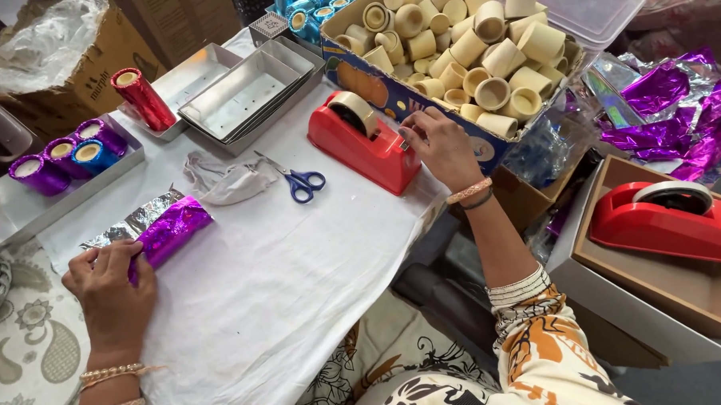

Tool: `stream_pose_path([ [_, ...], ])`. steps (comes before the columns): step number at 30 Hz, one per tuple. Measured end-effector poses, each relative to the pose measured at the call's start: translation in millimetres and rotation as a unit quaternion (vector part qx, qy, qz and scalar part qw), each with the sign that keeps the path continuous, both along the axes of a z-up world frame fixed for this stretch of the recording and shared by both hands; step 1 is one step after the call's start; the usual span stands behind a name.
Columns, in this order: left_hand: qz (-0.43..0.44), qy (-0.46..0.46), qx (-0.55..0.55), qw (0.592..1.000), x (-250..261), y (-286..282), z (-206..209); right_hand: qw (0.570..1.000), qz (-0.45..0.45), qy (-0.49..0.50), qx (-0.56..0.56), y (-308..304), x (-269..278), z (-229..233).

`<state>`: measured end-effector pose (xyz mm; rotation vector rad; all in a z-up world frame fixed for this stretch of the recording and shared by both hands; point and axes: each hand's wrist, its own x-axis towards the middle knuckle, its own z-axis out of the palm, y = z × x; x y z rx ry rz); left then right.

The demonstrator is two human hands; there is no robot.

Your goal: Wrapping small clay lamps with purple foil and securing them with tape.

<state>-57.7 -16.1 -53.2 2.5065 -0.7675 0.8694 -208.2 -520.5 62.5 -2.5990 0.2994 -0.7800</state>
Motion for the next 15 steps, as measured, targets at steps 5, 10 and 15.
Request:
stream_pose_path([
  [5,0.001,-0.003,0.0,1.0,-4,-3,8,1.0,0.016,-0.01,-0.016,-8,10,-7],
  [10,-0.002,-0.004,-0.004,1.0,-10,-11,22,0.999,0.019,0.018,0.027,-15,16,-7],
  [15,-0.011,0.001,-0.012,1.0,-11,-13,25,0.994,0.049,0.005,0.095,-32,24,-25],
])
